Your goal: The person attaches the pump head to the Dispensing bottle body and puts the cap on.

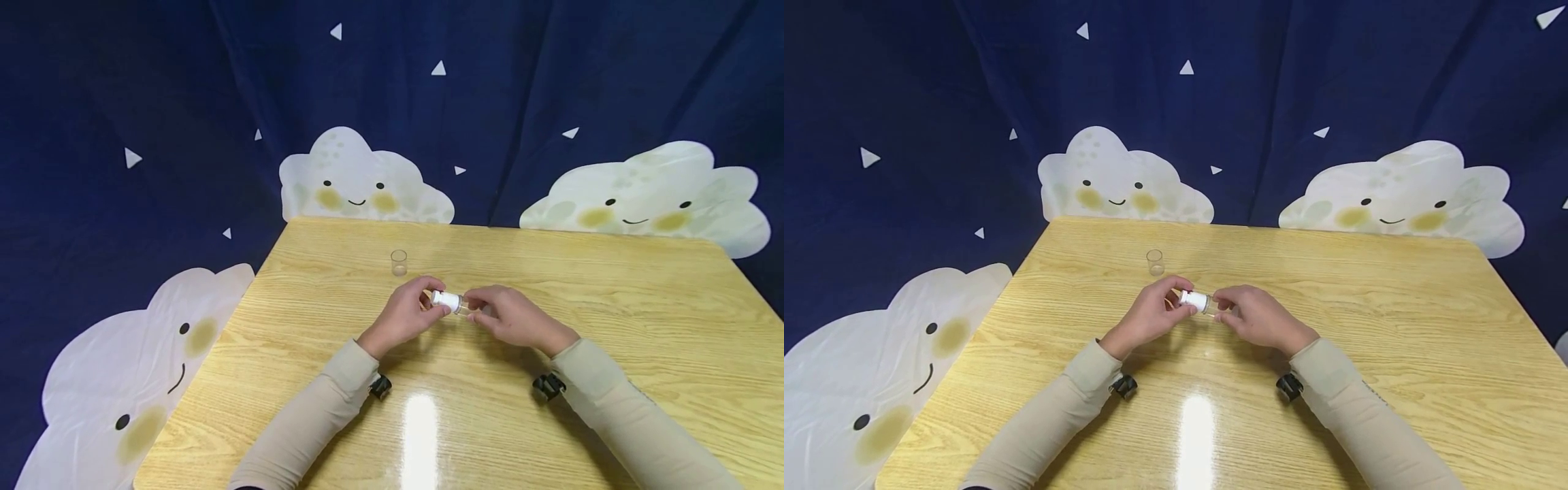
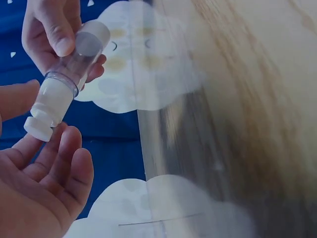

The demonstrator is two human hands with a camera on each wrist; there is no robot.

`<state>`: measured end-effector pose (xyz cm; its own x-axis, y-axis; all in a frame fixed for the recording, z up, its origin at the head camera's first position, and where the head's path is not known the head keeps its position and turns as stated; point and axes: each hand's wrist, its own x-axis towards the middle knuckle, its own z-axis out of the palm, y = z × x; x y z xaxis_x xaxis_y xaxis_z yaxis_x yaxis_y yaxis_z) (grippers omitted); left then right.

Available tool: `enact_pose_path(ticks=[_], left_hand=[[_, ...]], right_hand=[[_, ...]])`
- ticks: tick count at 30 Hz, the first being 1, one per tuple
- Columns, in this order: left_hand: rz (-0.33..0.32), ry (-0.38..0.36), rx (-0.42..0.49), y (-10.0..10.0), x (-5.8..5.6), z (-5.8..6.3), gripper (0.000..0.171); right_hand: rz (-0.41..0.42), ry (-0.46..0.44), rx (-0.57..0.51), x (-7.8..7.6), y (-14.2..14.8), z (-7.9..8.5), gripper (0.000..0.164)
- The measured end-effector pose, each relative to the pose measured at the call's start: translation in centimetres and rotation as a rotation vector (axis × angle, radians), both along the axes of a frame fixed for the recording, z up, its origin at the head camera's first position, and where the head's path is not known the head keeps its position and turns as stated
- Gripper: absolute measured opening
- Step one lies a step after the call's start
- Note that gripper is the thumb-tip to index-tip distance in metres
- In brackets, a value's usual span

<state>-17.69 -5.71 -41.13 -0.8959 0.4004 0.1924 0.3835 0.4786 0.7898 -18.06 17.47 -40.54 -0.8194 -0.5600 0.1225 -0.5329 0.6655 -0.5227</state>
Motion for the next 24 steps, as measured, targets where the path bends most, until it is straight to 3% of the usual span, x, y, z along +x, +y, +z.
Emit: enact_pose_path(ticks=[6,13,24], left_hand=[[0.029,-0.028,0.017,-0.2,-0.2,0.2,0.042],[0.069,-0.017,0.027,-0.9,-0.6,0.5,0.032],[0.106,-0.023,0.036,-2.2,-0.8,0.6,0.027]], right_hand=[[-0.029,0.003,0.001,0.0,0.2,0.1,0.026],[-0.038,0.007,-0.003,-0.1,0.3,0.0,0.020],[-0.053,-0.016,0.009,0.0,0.6,-0.1,0.031]])
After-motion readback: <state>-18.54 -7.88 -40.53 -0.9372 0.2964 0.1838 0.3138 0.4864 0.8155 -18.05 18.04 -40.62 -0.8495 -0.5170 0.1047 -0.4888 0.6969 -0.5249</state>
